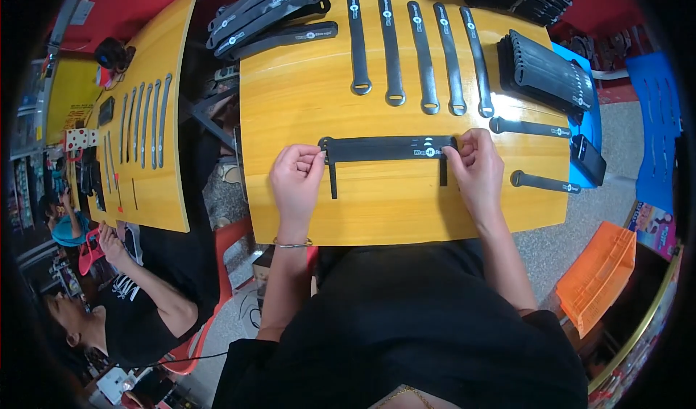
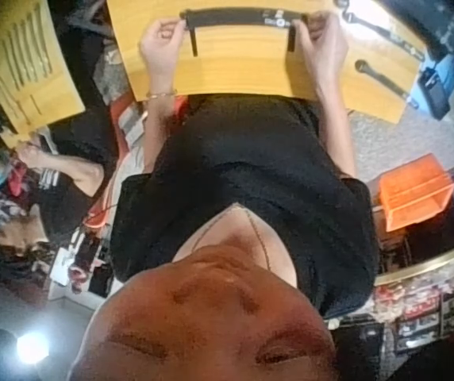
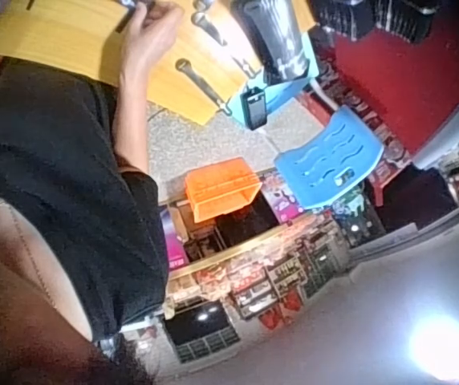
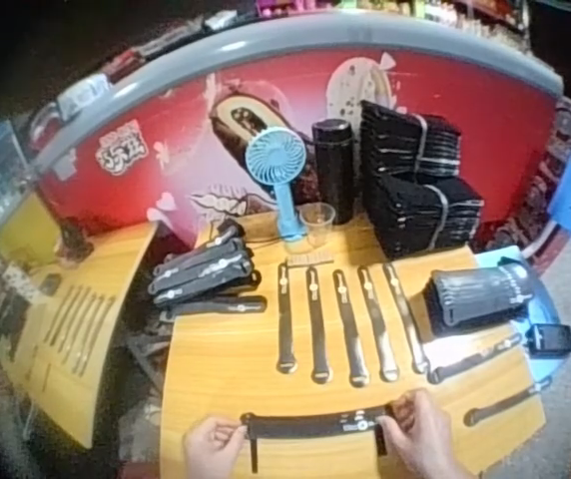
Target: Assembling textile straps by aligning them on a jig and attaching components.
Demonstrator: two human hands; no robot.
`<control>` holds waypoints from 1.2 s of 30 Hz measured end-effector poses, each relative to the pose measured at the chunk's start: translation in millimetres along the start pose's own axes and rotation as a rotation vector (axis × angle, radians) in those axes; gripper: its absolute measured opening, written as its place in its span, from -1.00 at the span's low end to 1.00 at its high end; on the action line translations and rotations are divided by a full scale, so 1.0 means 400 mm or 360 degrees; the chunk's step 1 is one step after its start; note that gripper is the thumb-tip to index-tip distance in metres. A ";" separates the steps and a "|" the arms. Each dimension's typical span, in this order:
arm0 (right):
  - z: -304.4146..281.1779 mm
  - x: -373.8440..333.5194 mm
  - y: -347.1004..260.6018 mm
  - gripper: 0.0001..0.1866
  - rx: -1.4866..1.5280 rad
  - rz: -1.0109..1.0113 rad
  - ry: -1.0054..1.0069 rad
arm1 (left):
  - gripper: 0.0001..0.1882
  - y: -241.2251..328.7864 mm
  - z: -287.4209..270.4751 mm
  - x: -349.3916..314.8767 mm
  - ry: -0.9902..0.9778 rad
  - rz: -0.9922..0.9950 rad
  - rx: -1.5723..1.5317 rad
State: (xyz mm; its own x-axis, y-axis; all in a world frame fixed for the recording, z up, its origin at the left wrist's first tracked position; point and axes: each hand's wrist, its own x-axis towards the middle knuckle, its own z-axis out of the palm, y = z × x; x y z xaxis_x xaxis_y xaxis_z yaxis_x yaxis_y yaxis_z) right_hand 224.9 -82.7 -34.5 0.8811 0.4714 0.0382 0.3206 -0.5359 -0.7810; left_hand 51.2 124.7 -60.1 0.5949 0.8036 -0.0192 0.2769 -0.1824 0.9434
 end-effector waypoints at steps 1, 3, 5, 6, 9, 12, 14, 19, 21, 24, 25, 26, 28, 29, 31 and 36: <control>-0.001 0.000 0.001 -0.71 0.0000 -0.0001 0.0003 | -0.94 0.002 0.003 -0.001 -0.0001 0.0003 -0.0001; -0.002 0.000 0.005 -0.72 -0.0022 -0.0076 0.0021 | -0.94 0.007 0.008 -0.004 0.0034 0.0027 0.0057; -0.001 0.000 0.007 -0.74 0.0038 -0.0032 0.0021 | -0.94 0.004 0.004 -0.006 0.0024 0.0042 0.0073; -0.001 -0.002 0.008 -0.76 0.0096 0.0014 0.0018 | -0.93 0.003 0.002 -0.007 0.0013 0.0054 0.0088; -0.010 -0.006 0.029 -0.83 0.0584 0.0284 -0.0026 | -0.95 0.018 -0.004 -0.015 0.0041 0.0085 0.0085; -0.020 -0.025 0.042 -0.85 0.0746 0.0206 0.0014 | -0.90 0.070 -0.005 -0.039 0.0111 0.0400 0.0533; -0.031 -0.035 0.019 -0.80 0.0451 -0.0144 0.0030 | -0.85 0.090 -0.005 -0.049 0.0128 0.0559 0.0679; -0.029 -0.049 -0.009 -0.65 -0.0018 -0.0752 -0.0038 | -0.68 0.104 0.003 -0.070 0.0080 0.0829 0.0957; -0.030 -0.050 -0.012 -0.63 -0.0045 -0.0796 -0.0052 | -0.54 0.097 0.005 -0.073 -0.0109 0.0850 0.1017; -0.029 -0.060 -0.006 -0.57 -0.0154 -0.0881 -0.0131 | -0.36 0.114 0.008 -0.078 -0.0434 0.0884 0.1094; -0.031 -0.064 -0.003 -0.52 -0.0229 -0.0930 -0.0200 | -0.36 0.111 0.011 -0.081 -0.0437 0.0891 0.1090; -0.032 -0.069 -0.009 -0.52 -0.0234 -0.0929 -0.0192 | -0.29 0.105 0.012 -0.082 -0.0529 0.0895 0.1184; -0.027 -0.083 -0.032 -0.39 -0.0472 -0.0968 -0.0416 | -0.22 0.091 0.010 -0.080 -0.0630 0.0904 0.1272; -0.027 -0.091 -0.035 -0.29 -0.0640 -0.0936 -0.0491 | -0.21 0.083 0.006 -0.077 -0.0670 0.0875 0.1376; -0.027 -0.101 -0.028 -0.25 -0.0692 -0.0876 -0.0522 | -0.19 0.081 0.005 -0.078 -0.0711 0.0853 0.1480; -0.030 -0.110 -0.004 -0.16 -0.0831 -0.0804 -0.0530 | -0.16 0.082 0.002 -0.082 -0.0743 0.0852 0.1558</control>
State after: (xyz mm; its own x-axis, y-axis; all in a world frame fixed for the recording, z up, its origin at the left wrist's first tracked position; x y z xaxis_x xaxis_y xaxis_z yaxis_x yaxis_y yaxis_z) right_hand 189.8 -111.1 -27.5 0.4623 0.8849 0.0570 0.8471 -0.4217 -0.3232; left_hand 41.3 91.7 -28.7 0.9682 0.2498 -0.0109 0.2459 -0.9435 0.2222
